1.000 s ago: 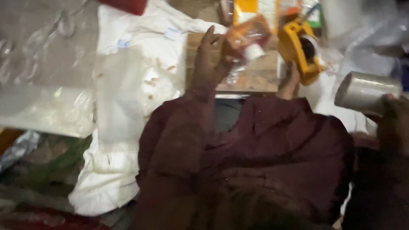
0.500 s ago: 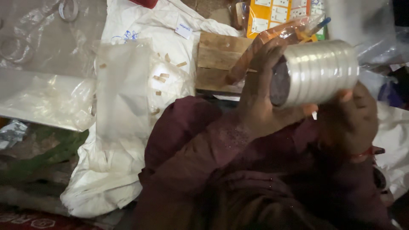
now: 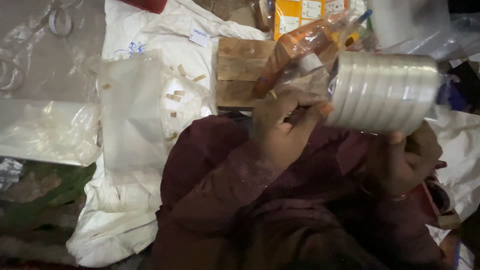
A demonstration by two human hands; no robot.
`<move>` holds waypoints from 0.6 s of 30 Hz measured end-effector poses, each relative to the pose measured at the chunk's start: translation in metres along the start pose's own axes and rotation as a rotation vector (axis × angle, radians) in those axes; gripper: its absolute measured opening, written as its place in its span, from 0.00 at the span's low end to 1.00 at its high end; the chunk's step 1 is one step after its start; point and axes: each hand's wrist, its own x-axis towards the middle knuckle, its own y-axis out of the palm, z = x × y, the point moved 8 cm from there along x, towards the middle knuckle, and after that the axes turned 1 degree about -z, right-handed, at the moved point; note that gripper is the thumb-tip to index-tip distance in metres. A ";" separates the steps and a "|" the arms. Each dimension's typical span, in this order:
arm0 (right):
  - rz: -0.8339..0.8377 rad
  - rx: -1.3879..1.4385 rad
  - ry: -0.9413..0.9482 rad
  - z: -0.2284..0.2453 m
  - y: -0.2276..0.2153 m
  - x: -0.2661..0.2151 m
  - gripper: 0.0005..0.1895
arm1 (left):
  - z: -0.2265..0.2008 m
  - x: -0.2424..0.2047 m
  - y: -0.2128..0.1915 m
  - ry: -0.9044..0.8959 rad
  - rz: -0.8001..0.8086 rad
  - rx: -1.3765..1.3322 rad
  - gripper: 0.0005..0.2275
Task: The person sits on the floor and wraps small electrical switchboard units in clear plastic film using a handheld tape dispenser. They repeatedly place the unit on a wooden board, pull film from the dispenser, and smooth the plastic over the item before setting it aside.
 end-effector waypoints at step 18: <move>-0.097 0.094 0.047 -0.001 0.018 -0.022 0.18 | -0.044 -0.028 0.045 0.410 0.206 0.332 0.06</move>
